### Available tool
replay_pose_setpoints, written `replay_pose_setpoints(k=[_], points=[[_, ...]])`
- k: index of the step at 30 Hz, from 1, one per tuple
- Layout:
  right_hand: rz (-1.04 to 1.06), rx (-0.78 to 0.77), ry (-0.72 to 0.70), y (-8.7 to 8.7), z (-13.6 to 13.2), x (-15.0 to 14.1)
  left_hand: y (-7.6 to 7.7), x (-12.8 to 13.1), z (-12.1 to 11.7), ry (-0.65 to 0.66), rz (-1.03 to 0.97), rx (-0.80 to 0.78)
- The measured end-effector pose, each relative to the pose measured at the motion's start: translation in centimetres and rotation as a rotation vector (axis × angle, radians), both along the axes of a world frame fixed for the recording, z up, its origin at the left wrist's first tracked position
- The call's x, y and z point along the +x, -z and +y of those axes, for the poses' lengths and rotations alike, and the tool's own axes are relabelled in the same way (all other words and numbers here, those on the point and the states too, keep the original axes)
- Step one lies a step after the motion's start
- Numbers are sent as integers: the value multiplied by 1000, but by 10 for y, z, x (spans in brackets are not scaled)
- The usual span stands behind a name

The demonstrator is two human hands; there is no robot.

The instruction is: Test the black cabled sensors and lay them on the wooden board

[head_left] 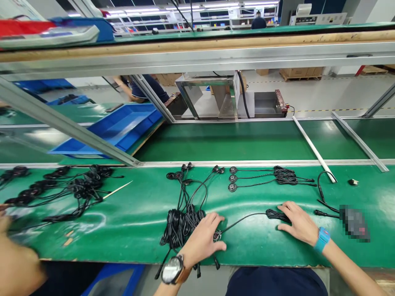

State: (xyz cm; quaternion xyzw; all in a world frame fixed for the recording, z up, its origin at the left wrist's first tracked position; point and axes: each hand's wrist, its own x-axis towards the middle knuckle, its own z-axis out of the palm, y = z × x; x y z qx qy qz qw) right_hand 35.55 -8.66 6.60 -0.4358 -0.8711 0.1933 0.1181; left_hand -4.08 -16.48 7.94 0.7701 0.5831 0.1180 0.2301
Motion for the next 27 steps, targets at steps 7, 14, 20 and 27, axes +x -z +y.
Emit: replay_pose_setpoints(k=[7, 14, 20, 27], points=[[110, -115, 64, 5, 6, 11, 1, 10, 1, -81, -149, 61], [89, -75, 147, -34, 71, 31, 7, 40, 66, -490, -330, -52], [-63, 273, 200, -11, 73, 20, 16, 60, 80, -485, 247, 55], [-116, 451, 183, 35, 67, 8, 24, 66, 80, -469, 290, 66]])
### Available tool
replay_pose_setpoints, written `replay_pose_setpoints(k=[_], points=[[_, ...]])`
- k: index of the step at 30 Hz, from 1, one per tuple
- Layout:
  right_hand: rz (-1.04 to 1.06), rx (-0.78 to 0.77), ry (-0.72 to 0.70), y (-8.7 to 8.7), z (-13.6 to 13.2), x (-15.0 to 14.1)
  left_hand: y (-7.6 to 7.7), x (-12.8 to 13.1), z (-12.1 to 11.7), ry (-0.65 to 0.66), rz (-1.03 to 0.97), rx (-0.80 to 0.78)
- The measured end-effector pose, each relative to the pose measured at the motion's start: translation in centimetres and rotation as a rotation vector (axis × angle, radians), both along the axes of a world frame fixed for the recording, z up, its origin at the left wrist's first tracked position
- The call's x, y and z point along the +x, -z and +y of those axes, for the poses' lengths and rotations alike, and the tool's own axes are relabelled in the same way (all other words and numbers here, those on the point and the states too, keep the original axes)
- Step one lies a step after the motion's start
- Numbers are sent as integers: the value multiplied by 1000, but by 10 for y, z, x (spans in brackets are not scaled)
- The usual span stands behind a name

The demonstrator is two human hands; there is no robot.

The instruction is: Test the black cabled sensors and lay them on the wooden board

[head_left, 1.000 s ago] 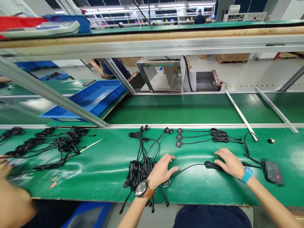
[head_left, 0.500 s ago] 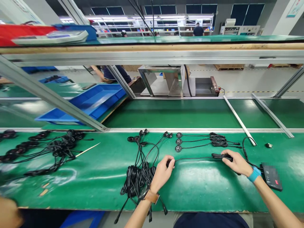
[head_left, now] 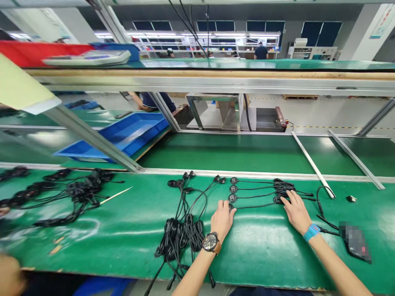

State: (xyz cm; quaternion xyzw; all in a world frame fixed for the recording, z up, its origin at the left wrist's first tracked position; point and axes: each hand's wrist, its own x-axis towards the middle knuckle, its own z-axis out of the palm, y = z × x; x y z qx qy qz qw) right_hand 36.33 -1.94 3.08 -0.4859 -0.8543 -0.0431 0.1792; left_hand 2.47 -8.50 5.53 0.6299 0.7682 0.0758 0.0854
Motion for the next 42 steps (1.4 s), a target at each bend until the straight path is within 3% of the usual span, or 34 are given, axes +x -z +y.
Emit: replay_pose_setpoints(k=[5, 9, 12, 17, 20, 24, 29, 37, 42], points=[[82, 41, -8, 9, 16, -1, -8, -22, 1, -26, 46, 179], [208, 15, -58, 0, -2, -21, -27, -69, -5, -235, 175, 245], [329, -60, -154, -9, -27, -55, -39, -105, -5, -380, 37, 129], [519, -291, -319, -21, -67, -135, -51, -139, 0, -387, -267, 22], [596, -501, -375, -22, -88, -186, -56, -146, 0, -387, -428, 36], [623, -762, -304, -17, -109, -252, -61, -145, -2, -372, -667, 56], [595, -654, -150, -11, -119, -311, -67, -141, -6, -335, -911, 53], [634, -638, -54, -11, -105, -344, -64, -143, -15, -349, -1082, 89], [889, -590, -114, -37, -100, -343, -53, -159, -18, -455, -988, 232]])
